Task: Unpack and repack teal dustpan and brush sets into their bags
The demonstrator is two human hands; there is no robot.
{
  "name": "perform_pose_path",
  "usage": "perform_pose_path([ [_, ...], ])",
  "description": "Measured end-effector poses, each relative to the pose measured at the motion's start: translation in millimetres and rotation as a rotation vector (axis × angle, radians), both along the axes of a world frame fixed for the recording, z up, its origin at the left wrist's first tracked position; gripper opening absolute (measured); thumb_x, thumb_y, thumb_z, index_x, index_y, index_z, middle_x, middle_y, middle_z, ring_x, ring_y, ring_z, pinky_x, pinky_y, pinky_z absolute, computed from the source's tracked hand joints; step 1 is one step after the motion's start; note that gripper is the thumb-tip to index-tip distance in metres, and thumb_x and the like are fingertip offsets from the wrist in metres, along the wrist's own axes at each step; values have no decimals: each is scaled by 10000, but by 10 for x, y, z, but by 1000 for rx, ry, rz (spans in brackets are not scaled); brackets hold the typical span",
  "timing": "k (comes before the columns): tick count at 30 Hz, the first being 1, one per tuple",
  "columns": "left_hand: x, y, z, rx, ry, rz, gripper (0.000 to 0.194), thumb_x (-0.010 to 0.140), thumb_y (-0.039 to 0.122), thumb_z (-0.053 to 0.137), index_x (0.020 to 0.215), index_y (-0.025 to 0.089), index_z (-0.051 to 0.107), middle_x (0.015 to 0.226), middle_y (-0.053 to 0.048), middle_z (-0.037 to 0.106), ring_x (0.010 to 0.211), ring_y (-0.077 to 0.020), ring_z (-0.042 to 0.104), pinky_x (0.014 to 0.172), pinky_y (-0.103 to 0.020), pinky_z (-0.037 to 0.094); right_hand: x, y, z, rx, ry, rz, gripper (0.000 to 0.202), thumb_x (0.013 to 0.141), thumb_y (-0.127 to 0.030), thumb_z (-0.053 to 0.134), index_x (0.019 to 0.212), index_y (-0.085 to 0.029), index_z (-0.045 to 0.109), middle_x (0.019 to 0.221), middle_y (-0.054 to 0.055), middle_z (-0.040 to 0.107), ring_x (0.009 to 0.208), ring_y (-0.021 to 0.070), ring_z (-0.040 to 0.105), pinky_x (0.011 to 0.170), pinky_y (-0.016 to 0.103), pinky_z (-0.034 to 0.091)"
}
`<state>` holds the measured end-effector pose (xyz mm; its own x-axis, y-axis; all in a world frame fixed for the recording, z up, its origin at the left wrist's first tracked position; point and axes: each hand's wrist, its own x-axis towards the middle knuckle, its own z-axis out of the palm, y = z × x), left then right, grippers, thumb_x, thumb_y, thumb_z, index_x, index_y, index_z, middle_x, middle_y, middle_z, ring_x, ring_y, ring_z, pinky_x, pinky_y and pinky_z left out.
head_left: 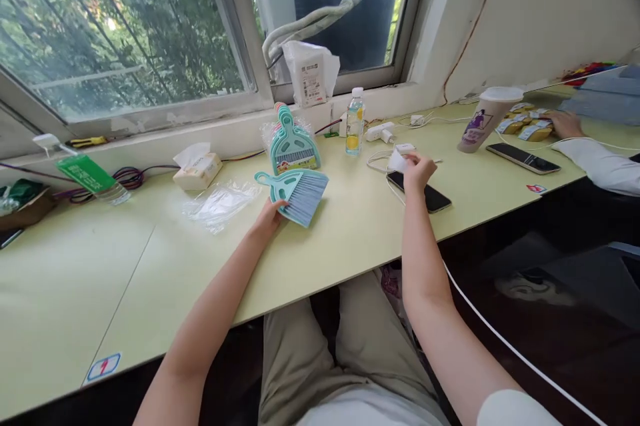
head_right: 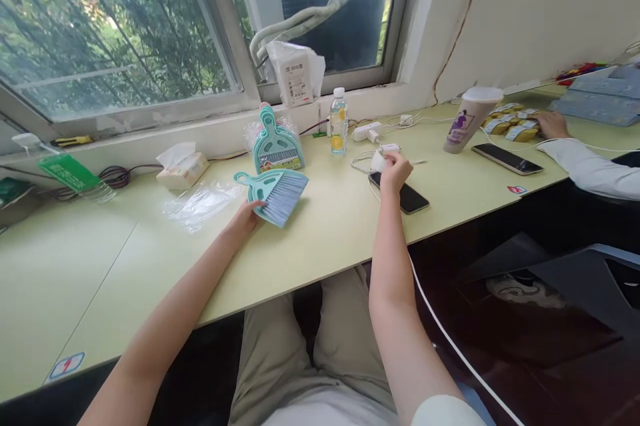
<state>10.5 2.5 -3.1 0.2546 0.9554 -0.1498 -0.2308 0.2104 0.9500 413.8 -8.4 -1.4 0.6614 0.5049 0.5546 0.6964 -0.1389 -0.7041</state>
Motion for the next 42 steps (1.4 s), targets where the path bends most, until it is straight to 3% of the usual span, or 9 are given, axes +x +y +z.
perform_pose_path([
  [3, -5, 2, -13, -7, -11, 16, 448, 635, 147, 683, 1061, 214, 563, 922, -28, 621, 794, -165, 632, 761, -323, 556, -329, 238, 69, 320, 133, 90, 387, 955, -194, 324, 1185, -79, 614, 1122, 183, 677, 1074, 222, 666, 968, 424, 502],
  [7, -32, 14, -42, -32, -5, -94, 424, 653, 179, 678, 1068, 179, 595, 938, -56, 626, 880, -204, 641, 852, -371, 540, -1223, 317, 126, 447, 272, 436, 392, 963, -305, 399, 1249, -120, 593, 1170, 158, 674, 1107, 218, 659, 1009, 424, 501],
  [11, -64, 28, -59, -89, -36, -170, 382, 666, 205, 669, 1043, 152, 629, 951, -90, 652, 944, -251, 645, 907, -412, 512, -1915, 24, 87, 341, 157, 902, 347, 960, -356, 464, 1224, -222, 646, 1208, 75, 688, 1154, 197, 642, 1047, 384, 500],
  [14, -87, 62, -74, -61, -110, -186, 363, 701, 244, 643, 1043, 122, 646, 978, -107, 687, 976, -265, 650, 954, -410, 489, -2048, -182, 2, 131, -169, 1339, 304, 968, -323, 471, 1184, -284, 681, 1316, 12, 639, 1223, 180, 602, 1107, 372, 463],
  [17, -145, 120, -69, -56, -143, -197, 383, 749, 305, 603, 1064, 91, 646, 1003, -129, 709, 990, -282, 658, 975, -428, 482, -2035, -246, -75, 46, -323, 1524, 336, 991, -274, 414, 1207, -282, 671, 1413, 7, 561, 1292, 173, 547, 1147, 381, 426],
  [23, -284, 183, 8, -24, -167, -164, 503, 837, 531, 560, 1128, 126, 623, 1047, -133, 715, 1075, -319, 645, 968, -463, 502, -2082, -219, -104, 14, -357, 1576, 399, 940, -103, 403, 1172, -261, 687, 1410, 35, 565, 1235, 178, 596, 1107, 413, 460],
  [26, -290, 147, 20, 3, -87, -166, 459, 778, 440, 671, 1120, 137, 630, 1039, -123, 716, 987, -293, 675, 920, -436, 530, -2122, -222, -101, 33, -365, 1516, 489, 896, -25, 357, 1172, -265, 682, 1300, 10, 651, 1254, 159, 579, 1172, 438, 360],
  [31, -279, 69, 65, 108, 18, -176, 611, 630, 150, 728, 1224, 161, 588, 1048, -85, 710, 922, -238, 692, 915, -402, 533, -2111, -258, -28, 90, -335, 1208, 622, 867, 21, 312, 1361, -288, 529, 1224, -14, 696, 1198, 141, 613, 1179, 407, 310],
  [42, -356, 89, 80, 165, -21, -142, 719, 633, 131, 712, 1318, 198, 505, 1106, -81, 681, 1050, -274, 667, 992, -469, 501, -1897, -172, 83, 146, -368, 709, 255, 952, -229, 472, 888, -278, 714, 1097, -3, 733, 1086, 223, 600, 1066, 451, 286],
])
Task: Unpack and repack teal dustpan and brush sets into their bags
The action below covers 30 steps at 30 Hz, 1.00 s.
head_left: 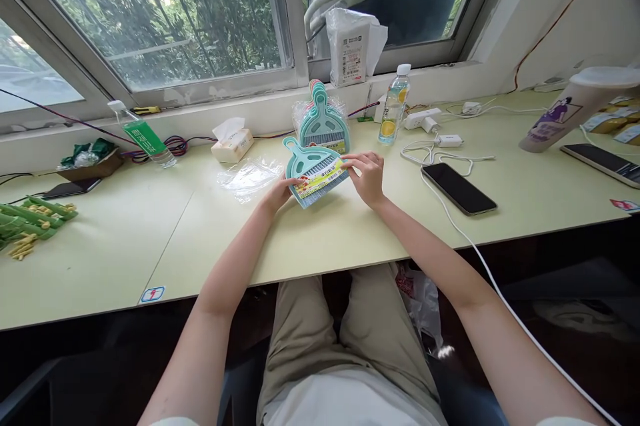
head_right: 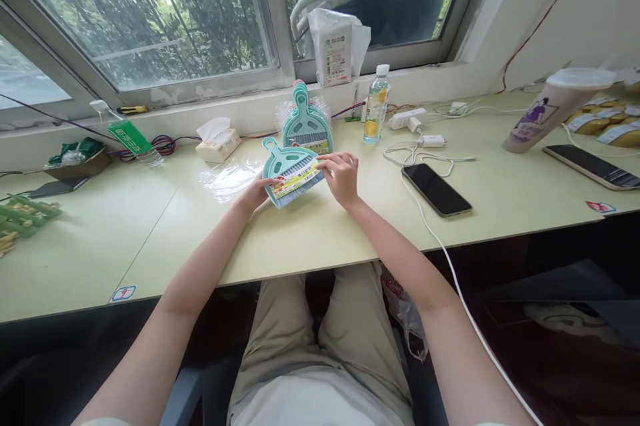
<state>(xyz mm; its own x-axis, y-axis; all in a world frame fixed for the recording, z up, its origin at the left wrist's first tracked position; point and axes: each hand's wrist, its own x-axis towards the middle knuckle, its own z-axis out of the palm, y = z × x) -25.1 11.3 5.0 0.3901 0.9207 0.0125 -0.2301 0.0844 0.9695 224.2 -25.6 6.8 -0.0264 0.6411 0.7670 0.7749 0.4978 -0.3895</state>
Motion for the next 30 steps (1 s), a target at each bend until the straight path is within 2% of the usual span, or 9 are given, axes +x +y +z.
perform_pose_path([
  [3, -2, 3, -8, 2, -4, 4, 732, 626, 125, 719, 1320, 194, 498, 1092, -78, 687, 1062, -276, 664, 1012, -475, 488, -11, -2, -13, 27, -13, -53, 192, 941, -266, 525, 948, -271, 716, 1081, 23, 718, 1035, 233, 587, 951, 415, 338],
  [6, -1, 7, -21, -7, 22, -15, 733, 630, 145, 740, 1318, 203, 497, 1083, -81, 692, 1061, -284, 666, 1009, -484, 489, -7, -16, -21, 104, -21, -106, 177, 934, -292, 554, 933, -283, 731, 977, 35, 692, 905, 216, 584, 852, 380, 360],
  [9, 12, 12, -53, -4, 47, -37, 716, 628, 164, 754, 1299, 218, 511, 1100, -81, 688, 1048, -286, 671, 991, -486, 503, 20, -8, -34, 151, -76, -76, 210, 951, -303, 528, 928, -294, 736, 837, 31, 661, 794, 196, 572, 796, 351, 377],
  [14, 51, 21, -99, -1, 71, -12, 653, 601, 166, 774, 1214, 198, 554, 1079, -77, 684, 1008, -280, 677, 972, -463, 521, 74, 125, -101, 26, -118, 39, 226, 943, -228, 507, 1010, -251, 722, 892, 30, 713, 851, 199, 618, 790, 324, 426],
  [17, 57, 21, -90, 4, 72, 17, 627, 599, 159, 774, 1185, 204, 556, 1076, -63, 679, 1018, -274, 673, 980, -457, 520, 98, 190, -128, -92, -47, 53, 247, 898, -171, 520, 979, -252, 739, 898, 3, 742, 789, 179, 649, 738, 306, 449],
  [20, 41, 23, -73, -10, 66, 47, 625, 607, 150, 768, 1185, 212, 538, 1042, -52, 685, 974, -264, 684, 958, -477, 530, 109, 166, -105, -135, 38, 75, 262, 874, -169, 519, 962, -254, 751, 945, -5, 758, 754, 162, 668, 682, 289, 467],
  [24, 19, 40, -81, -15, 33, 49, 618, 627, 161, 767, 1193, 220, 527, 1053, -60, 691, 952, -265, 691, 938, -494, 541, 69, 31, -57, -103, 84, 120, 298, 870, -168, 487, 975, -247, 754, 994, 10, 762, 817, 172, 693, 700, 289, 508],
  [30, 52, 53, -128, 21, 42, 23, 647, 594, 144, 785, 1192, 208, 545, 1055, -63, 686, 998, -268, 681, 977, -489, 525, -175, -98, -84, -73, -86, 373, 316, 893, -234, 508, 1138, -283, 703, 1168, 1, 722, 1039, 187, 690, 902, 318, 525],
])
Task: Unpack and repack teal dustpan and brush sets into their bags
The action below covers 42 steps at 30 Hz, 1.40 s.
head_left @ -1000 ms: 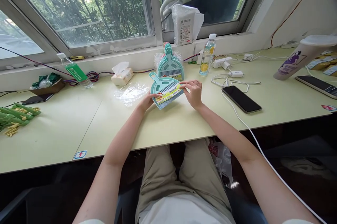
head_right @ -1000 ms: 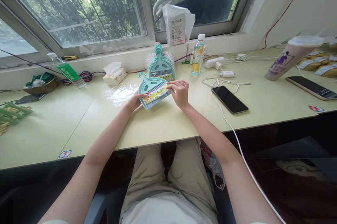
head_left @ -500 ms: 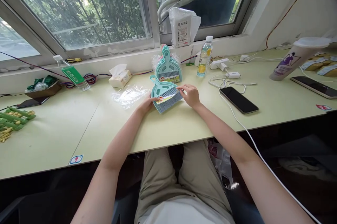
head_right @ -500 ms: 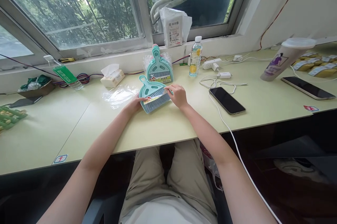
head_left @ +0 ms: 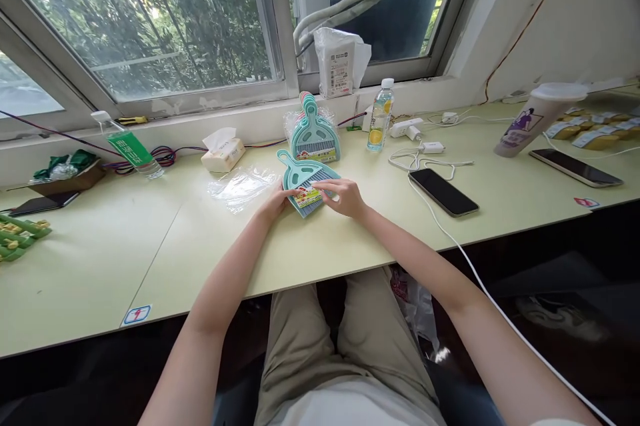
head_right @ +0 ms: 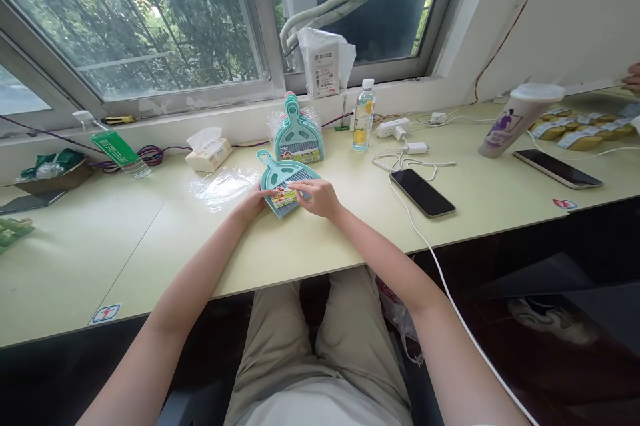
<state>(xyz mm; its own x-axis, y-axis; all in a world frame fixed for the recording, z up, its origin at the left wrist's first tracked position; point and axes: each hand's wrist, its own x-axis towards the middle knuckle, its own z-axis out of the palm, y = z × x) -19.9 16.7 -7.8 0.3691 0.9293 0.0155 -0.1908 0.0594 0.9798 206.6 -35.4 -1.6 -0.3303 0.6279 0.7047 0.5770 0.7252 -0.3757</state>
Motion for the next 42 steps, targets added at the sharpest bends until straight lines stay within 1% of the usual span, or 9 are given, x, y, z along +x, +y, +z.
perform_pose_path([
  [4, 34, -22, 20, 1, 12, 17, 693, 581, 133, 782, 1225, 215, 539, 1080, -60, 677, 1025, -273, 672, 995, -483, 522, 11, 133, -53, -124, 130, 52, 484, 911, -309, 499, 1394, -272, 498, 1263, 32, 672, 1048, 193, 692, 944, 356, 532],
  [7, 43, -42, 40, -8, 23, 29, 745, 574, 126, 781, 1264, 224, 517, 1087, -63, 676, 1032, -282, 669, 989, -493, 527, 112, 268, -112, -211, 182, 29, 461, 917, -418, 482, 1322, -215, 572, 1297, 81, 644, 1107, 227, 663, 944, 380, 536],
  [11, 53, -56, 33, 4, 23, 7, 764, 588, 152, 782, 1293, 237, 500, 1100, -71, 668, 1038, -290, 669, 973, -514, 533, 177, 330, -157, -224, -45, -9, 473, 934, -513, 450, 1218, -196, 655, 1345, 99, 613, 1270, 266, 546, 1045, 434, 441],
  [15, 62, -51, 16, 21, 19, 3, 748, 592, 153, 770, 1287, 223, 503, 1137, -79, 653, 1078, -288, 653, 1008, -524, 508, 192, 283, -135, -156, -273, -168, 493, 956, -533, 420, 1182, -174, 670, 1314, 125, 631, 1285, 292, 498, 1038, 483, 342],
  [21, 40, -41, 27, 18, -23, 25, 705, 595, 148, 768, 1250, 224, 516, 1137, -72, 661, 1091, -297, 648, 1032, -557, 477, 247, 246, -56, -83, -321, -251, 557, 990, -530, 346, 780, -193, 736, 958, 91, 742, 994, 240, 607, 901, 420, 318],
  [27, 32, -21, 14, 3, -43, 39, 702, 595, 141, 772, 1242, 216, 509, 1081, -72, 663, 1036, -293, 666, 1017, -580, 479, 227, 218, -37, -216, -145, -243, 620, 984, -528, 361, 538, -214, 655, 632, 8, 692, 609, 142, 579, 760, 322, 363],
  [32, 21, 9, -25, 16, -48, 42, 748, 606, 153, 771, 1291, 238, 483, 1096, -63, 658, 1038, -277, 666, 1035, -571, 468, 192, 225, -59, -317, -54, -309, 514, 944, -522, 419, 639, -237, 718, 676, 17, 717, 594, 158, 597, 577, 284, 351],
  [36, 2, 18, -39, 10, -33, 57, 788, 624, 172, 776, 1334, 266, 449, 1101, -57, 660, 1031, -276, 670, 1019, -567, 483, 211, 234, -38, -374, 36, -400, 461, 939, -511, 442, 704, -241, 733, 615, 4, 704, 570, 157, 630, 609, 279, 393],
  [42, 8, -25, 2, 37, -21, 27, 758, 601, 185, 795, 1295, 252, 496, 1161, -69, 647, 1082, -286, 648, 1005, -534, 502, 280, 260, -20, -484, 176, -403, 286, 822, -532, 646, 932, -270, 683, 863, -35, 764, 485, 122, 632, 635, 285, 451],
])
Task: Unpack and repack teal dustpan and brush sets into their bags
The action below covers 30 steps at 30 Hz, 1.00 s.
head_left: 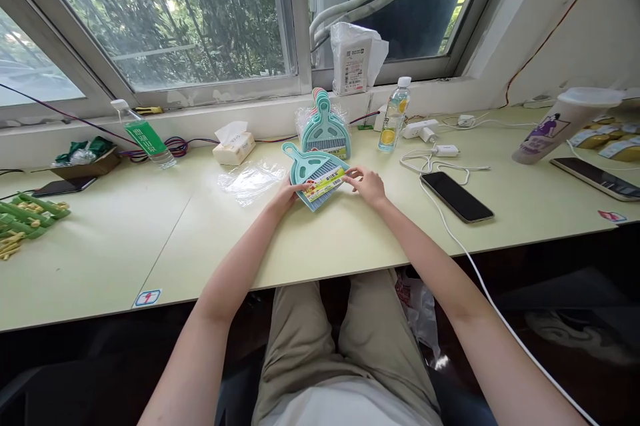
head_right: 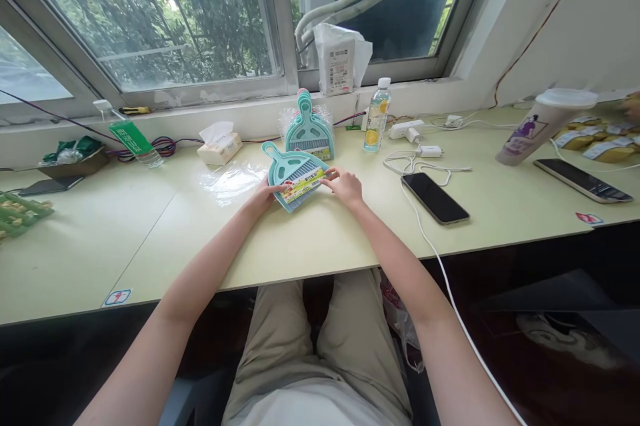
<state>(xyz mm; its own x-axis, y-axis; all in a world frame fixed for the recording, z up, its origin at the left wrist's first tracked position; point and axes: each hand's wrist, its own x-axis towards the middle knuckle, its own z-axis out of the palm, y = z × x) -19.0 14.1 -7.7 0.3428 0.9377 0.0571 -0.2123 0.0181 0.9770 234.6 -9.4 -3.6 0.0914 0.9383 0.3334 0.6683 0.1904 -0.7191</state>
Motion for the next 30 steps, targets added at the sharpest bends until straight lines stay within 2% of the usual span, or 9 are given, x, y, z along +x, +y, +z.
perform_pose_path([
  [3, 6, -17, 6, 19, 6, -6, 765, 586, 183, 810, 1281, 253, 498, 1162, -62, 643, 1077, -277, 650, 996, -510, 512, 7, 16, 3, -33, -12, -44, 299, 758, -515, 718, 945, -284, 683, 885, -32, 765, 522, 136, 638, 599, 284, 439],
  [7, 6, -18, -1, 33, 12, 2, 749, 573, 177, 821, 1247, 251, 502, 1152, -53, 641, 1071, -275, 649, 984, -493, 517, 16, 41, -9, 28, -10, -65, 280, 756, -543, 697, 854, -281, 707, 830, -18, 754, 631, 160, 639, 558, 272, 407],
  [11, 6, -28, 13, 15, 27, 21, 770, 574, 175, 819, 1265, 251, 488, 1155, -65, 641, 1062, -280, 652, 989, -507, 508, 18, 8, -28, 144, 2, -75, 315, 795, -576, 635, 815, -273, 720, 777, -8, 727, 579, 143, 587, 524, 269, 387],
  [17, 9, -34, 19, 13, 16, 11, 891, 559, 161, 828, 1354, 271, 440, 1167, -65, 639, 1055, -275, 651, 990, -498, 513, -41, -130, 7, 382, -155, -79, 265, 896, -480, 573, 856, -266, 724, 835, 8, 695, 588, 136, 558, 555, 280, 382],
  [20, 13, -34, 19, 12, 5, -4, 901, 566, 163, 830, 1370, 269, 435, 1160, -68, 640, 1062, -278, 645, 989, -495, 515, -53, -160, 29, 512, -260, -85, 267, 935, -437, 524, 896, -263, 722, 901, 46, 680, 752, 189, 599, 597, 300, 402],
  [23, 18, -38, 18, 22, -4, -19, 903, 569, 159, 827, 1372, 279, 432, 1178, -66, 634, 1085, -283, 637, 1001, -495, 509, -18, -173, 53, 589, -332, -82, 264, 956, -403, 485, 932, -265, 709, 992, 71, 675, 903, 239, 579, 678, 338, 430],
  [26, 29, -44, 19, 17, 8, -9, 888, 562, 157, 826, 1354, 279, 443, 1162, -62, 638, 1084, -287, 640, 1003, -501, 506, 37, -217, 95, 621, -422, 7, 251, 970, -370, 462, 944, -271, 691, 1043, 66, 684, 962, 244, 568, 792, 375, 426],
  [30, 51, -65, 37, 34, 3, -4, 823, 560, 152, 822, 1304, 266, 490, 1168, -57, 637, 1117, -282, 628, 1024, -481, 492, -7, -303, 142, 607, -558, 264, 225, 986, -319, 436, 970, -282, 657, 1084, 41, 703, 1037, 213, 595, 854, 370, 386],
])
